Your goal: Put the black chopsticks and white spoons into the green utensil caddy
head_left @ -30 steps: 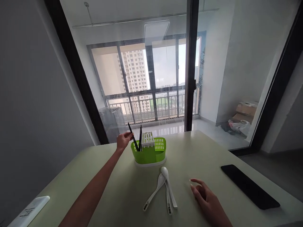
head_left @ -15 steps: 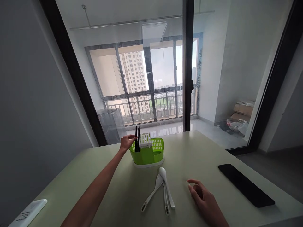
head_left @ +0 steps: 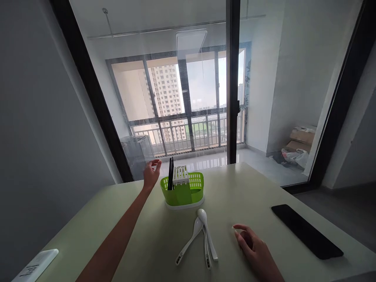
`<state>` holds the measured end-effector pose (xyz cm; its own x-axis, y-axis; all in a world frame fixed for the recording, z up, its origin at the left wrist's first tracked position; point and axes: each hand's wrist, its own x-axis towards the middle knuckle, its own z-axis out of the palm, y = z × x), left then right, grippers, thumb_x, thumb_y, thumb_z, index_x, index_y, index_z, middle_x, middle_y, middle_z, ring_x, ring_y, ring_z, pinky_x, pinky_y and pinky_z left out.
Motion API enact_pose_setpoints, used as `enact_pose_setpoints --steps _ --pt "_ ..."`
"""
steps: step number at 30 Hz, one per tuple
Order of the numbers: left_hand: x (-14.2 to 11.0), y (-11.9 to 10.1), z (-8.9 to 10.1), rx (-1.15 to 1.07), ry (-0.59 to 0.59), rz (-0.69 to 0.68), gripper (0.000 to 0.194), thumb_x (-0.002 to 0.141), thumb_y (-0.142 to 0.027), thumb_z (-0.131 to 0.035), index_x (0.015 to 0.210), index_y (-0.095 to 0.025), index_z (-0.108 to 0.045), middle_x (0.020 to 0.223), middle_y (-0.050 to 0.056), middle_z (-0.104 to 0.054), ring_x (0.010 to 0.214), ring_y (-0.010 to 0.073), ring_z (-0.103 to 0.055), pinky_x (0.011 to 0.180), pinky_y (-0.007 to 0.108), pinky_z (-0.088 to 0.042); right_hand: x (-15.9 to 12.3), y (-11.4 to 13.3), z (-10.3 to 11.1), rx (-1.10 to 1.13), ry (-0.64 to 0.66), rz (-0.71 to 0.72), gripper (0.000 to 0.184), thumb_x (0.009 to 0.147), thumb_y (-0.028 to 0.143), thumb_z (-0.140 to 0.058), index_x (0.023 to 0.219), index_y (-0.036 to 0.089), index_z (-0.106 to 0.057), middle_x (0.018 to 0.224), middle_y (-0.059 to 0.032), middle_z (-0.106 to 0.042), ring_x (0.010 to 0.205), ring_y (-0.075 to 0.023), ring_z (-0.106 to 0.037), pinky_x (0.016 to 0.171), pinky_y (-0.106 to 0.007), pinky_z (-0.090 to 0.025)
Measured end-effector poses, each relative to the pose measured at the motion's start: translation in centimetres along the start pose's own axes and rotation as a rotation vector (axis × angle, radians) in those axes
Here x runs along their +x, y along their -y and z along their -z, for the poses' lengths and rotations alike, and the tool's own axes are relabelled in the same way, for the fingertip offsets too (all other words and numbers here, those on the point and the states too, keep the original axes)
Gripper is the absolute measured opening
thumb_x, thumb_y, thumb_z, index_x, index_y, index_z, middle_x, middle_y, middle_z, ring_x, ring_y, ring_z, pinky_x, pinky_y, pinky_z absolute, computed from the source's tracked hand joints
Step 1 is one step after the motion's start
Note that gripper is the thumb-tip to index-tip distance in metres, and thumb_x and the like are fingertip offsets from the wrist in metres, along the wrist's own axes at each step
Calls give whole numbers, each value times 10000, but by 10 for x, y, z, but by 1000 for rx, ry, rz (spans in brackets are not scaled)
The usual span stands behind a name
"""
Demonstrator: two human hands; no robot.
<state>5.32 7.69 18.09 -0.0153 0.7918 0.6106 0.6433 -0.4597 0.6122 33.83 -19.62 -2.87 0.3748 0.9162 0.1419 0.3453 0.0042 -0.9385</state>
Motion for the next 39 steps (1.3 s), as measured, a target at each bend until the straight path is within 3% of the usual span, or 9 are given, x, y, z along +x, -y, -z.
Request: enact_pose_setpoints --steps 3,5,6,10,14,18,27,33,39 --pt "-27 -32 26 -20 -238 -73 442 1001 -551 -388 1159 -184 -575 1260 139 -619 1110 217 -599 948 326 -484 0 -2 -1 -3 -8 10 490 890 629 -503 1064 210 -688 637 33 -547 600 -181 -564 601 -276 -462" --pt "-59 -50 43 -57 -331 -225 315 1003 -497 -433 981 -216 -575 1044 76 -643 940 193 -600 887 311 -483 1 -4 -2 -4 -3 12 493 890 633 -500 1064 210 -684 638 31 -551 597 -184 -566 596 -278 -462" --pt "-78 -55 49 -61 -257 -282 322 1014 -476 -410 855 -230 -544 890 39 -623 818 176 -583 804 290 -479 2 -5 -2 -4 1 10 497 890 637 -497 1063 211 -684 639 30 -554 598 -185 -569 597 -279 -464" --pt "-156 -50 53 140 387 -328 445 1024 -441 -367 641 -236 -463 596 -13 -510 548 139 -473 606 271 -384 4 -8 -5 -10 -3 12 508 885 649 -490 1050 211 -690 642 23 -562 605 -192 -580 605 -282 -473" --pt "-206 -17 35 310 793 -189 252 916 -469 -578 1025 -250 -638 975 49 -702 809 210 -647 759 312 -460 4 -9 -7 -7 -18 20 502 887 644 -490 1040 215 -699 654 17 -583 613 -192 -594 607 -278 -480" --pt "-228 7 18 448 948 -59 397 874 -465 -600 1157 -187 -621 1181 150 -667 1033 306 -660 889 387 -493 2 -8 -6 -13 -31 19 477 889 637 -501 1023 226 -703 661 14 -608 617 -192 -610 610 -274 -481" --pt "-233 -5 11 511 930 27 345 944 -301 -375 1062 -197 -682 1110 151 -721 1097 315 -666 953 432 -475 2 -7 -5 -44 -42 34 464 873 648 -513 967 242 -717 641 16 -623 596 -193 -620 586 -267 -485" --pt "-239 -9 31 414 840 225 366 1001 -379 -251 971 -240 -588 1003 120 -742 946 293 -706 820 403 -460 3 -12 -5 -65 -1 17 480 888 648 -498 992 236 -719 635 13 -618 612 -201 -617 599 -269 -487" --pt "-257 13 51 193 741 249 350 983 -457 -241 879 -265 -515 886 76 -725 839 235 -682 788 325 -477 0 -10 -7 -42 -12 18 495 896 656 -499 1005 226 -717 656 0 -636 619 -201 -624 593 -269 -492"
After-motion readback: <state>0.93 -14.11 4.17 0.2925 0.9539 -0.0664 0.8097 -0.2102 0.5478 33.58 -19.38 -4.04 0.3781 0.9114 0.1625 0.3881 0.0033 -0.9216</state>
